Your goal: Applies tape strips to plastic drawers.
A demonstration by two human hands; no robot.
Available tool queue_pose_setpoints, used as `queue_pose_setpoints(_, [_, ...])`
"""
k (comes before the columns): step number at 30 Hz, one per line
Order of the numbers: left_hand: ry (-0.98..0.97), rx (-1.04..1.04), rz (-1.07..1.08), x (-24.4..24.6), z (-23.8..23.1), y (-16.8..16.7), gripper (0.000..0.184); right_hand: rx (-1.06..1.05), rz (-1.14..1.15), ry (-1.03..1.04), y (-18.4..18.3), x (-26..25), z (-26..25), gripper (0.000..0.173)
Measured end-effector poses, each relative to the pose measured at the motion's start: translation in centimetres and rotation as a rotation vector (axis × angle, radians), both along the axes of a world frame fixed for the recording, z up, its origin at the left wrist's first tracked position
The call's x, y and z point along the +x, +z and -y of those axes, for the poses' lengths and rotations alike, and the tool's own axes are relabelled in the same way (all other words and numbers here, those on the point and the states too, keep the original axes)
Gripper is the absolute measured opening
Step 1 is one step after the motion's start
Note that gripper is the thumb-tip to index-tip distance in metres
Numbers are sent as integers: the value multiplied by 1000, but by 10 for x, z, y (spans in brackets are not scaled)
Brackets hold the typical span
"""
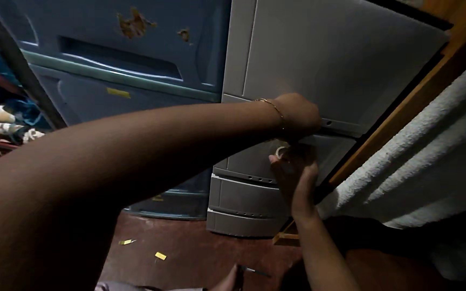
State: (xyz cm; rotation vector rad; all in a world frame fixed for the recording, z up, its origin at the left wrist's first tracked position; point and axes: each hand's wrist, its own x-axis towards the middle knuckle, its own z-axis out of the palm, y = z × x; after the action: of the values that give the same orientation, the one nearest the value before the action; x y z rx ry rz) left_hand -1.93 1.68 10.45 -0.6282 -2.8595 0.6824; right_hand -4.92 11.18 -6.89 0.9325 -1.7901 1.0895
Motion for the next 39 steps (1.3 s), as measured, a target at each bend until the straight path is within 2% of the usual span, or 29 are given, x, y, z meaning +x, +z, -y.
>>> queue_pose_setpoints(9, [-39,2,-28,-1,5,-4,4,-158,182,175,-4,4,4,13])
queue_pose_setpoints(15, [-43,5,0,-1,4,0,6,-187,175,202,-5,6,10,12])
queue_pose_setpoints(19, [-82,196,-41,6,12,2,13,-202,165,234,-7,7,10,12])
queue_pose_setpoints(22, [-151,407,-130,47,28,-4,13,-187,199,251,-6,11,6,19])
queue_pose_setpoints(24, [-276,573,-288,63,54,-35,11,-183,194,261,-2,13,2,19])
queue_pose_setpoints(26, [-239,703,-307,91,80,-77,7,-205,148,332,1,14,-1,11])
queue_pose_setpoints(28, [-56,790,-207,125,105,-128,5,-195,206,391,6,21,-7,20])
queue_pose_setpoints(32, [406,951,116,204,157,-241,7,-27,531,623,-2,39,-20,19])
queue_pose_setpoints(35, [630,1029,247,263,181,-312,8,93,754,715,-47,64,-7,20])
queue_pose_setpoints(37, [710,1091,308,273,191,-358,13,137,941,706,-90,83,9,20])
queue_pose_setpoints(39, [734,1119,356,262,192,-407,18,175,1192,685,-137,101,28,17])
